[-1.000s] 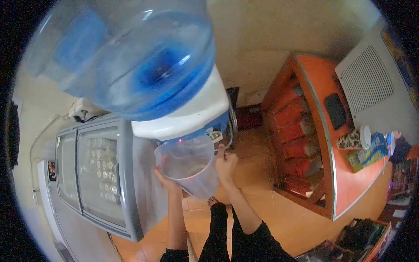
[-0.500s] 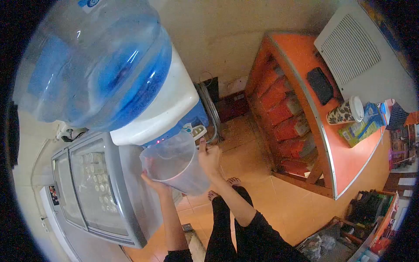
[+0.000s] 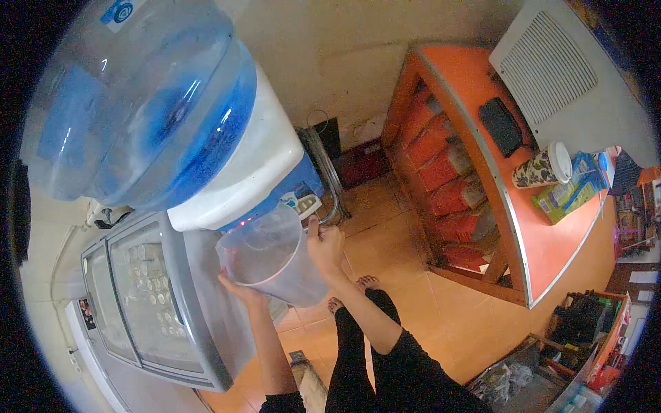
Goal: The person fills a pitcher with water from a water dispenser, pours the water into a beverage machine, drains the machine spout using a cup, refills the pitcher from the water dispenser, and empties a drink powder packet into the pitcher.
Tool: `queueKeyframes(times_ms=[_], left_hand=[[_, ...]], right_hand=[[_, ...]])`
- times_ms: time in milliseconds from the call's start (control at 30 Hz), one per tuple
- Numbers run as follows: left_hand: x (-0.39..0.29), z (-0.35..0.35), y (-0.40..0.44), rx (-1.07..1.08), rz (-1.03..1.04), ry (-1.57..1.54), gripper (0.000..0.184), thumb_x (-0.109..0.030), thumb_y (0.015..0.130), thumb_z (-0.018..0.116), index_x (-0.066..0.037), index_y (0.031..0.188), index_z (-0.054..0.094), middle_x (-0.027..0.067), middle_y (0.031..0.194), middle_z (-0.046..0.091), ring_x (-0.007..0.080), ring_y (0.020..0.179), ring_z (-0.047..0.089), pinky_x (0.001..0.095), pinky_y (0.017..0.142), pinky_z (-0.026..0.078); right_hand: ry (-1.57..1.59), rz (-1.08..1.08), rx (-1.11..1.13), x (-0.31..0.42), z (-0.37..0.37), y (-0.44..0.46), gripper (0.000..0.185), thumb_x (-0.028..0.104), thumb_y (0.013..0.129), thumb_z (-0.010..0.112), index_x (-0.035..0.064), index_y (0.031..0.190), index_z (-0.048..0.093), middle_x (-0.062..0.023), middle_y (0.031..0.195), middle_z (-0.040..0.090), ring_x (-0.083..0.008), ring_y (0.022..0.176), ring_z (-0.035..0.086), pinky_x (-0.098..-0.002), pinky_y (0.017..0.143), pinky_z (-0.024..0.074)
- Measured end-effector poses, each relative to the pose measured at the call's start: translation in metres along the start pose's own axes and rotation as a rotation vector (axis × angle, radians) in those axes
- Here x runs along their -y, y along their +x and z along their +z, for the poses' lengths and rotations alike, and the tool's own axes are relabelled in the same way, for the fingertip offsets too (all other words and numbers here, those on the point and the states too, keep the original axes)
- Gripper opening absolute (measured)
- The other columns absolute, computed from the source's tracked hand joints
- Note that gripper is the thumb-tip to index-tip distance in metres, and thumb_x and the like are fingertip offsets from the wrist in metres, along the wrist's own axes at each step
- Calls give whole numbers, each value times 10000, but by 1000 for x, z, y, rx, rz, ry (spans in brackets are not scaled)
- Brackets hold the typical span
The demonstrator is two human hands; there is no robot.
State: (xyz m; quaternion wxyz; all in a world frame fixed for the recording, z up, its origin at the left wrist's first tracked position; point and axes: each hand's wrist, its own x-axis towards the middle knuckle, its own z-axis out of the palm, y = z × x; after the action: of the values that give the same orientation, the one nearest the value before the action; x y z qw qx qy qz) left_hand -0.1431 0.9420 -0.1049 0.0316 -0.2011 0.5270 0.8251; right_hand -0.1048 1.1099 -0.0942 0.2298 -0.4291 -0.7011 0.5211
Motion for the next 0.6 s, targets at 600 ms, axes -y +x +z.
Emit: queueKeyframes(times_ms=[600], left_hand=[[4,-11,5,3,21,7,575,-471,926,326,-43,1275,488,105,1277,526,252,1190,472,381,1026,353]], right_hand=[[-22,25,50,7,-4,0,543,321,913,519,-70,538,541,-218,452,462,-333,378,491,-452,452,335]])
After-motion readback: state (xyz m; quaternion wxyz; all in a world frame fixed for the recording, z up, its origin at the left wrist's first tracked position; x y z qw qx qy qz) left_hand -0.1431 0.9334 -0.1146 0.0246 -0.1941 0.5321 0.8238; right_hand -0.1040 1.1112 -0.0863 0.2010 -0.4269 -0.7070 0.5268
